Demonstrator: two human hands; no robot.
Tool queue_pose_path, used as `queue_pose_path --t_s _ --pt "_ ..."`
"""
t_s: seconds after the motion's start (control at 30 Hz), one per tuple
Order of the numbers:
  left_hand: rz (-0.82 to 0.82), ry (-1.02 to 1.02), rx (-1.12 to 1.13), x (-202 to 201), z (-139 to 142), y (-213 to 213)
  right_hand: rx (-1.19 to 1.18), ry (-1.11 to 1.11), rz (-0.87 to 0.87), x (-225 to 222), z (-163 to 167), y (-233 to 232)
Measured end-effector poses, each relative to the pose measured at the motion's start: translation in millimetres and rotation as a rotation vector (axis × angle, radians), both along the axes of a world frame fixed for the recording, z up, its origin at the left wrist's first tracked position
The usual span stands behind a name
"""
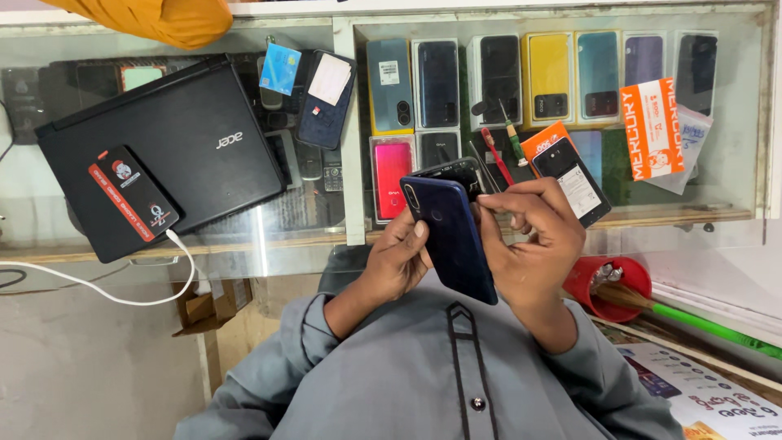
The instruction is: The person disassembles a smartphone by unscrewing the back cover and removing the battery. They then clean the back cover with a brush and a cloth before reattaching it to the phone body.
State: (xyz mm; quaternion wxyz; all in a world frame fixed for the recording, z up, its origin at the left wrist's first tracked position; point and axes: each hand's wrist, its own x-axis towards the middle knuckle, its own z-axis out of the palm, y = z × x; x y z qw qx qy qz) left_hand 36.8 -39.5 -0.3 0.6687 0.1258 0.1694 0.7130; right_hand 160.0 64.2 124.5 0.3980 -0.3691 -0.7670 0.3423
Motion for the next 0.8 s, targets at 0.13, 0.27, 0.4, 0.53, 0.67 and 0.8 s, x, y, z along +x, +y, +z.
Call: queue_pose_path --t_s 0.13,0.27,0.4,0.53,0.67,0.8 --pt "0.0 0.01 0.02 0.2 1.5 -3.1 -0.138 0.09 0.041 3.0 -1.8 -0.8" --pt "-0.025 0.003 0.034 -0.4 3.4 -5.0 -0.141 0.063 0.028 5.6 -3.2 -1.8" --pt "-0.031 0.027 0.051 -0.8 3.0 -6.6 -0.154 0.063 0.014 7.0 -4.0 -5.1" --pt "-0.038 0.045 0.073 0.9 -0.4 -9.1 -0.248 0.18 0.065 6.7 -5.1 -7.7" --pt "-0.051 0.066 0.082 1.0 -3.8 -11.1 -0.37 0.276 0.097 6.6 -6.6 -9.0" --pt "-0.062 0.061 0.122 0.3 -3.9 -12.3 -0.463 0.355 0.112 8.2 -7.4 -10.8"
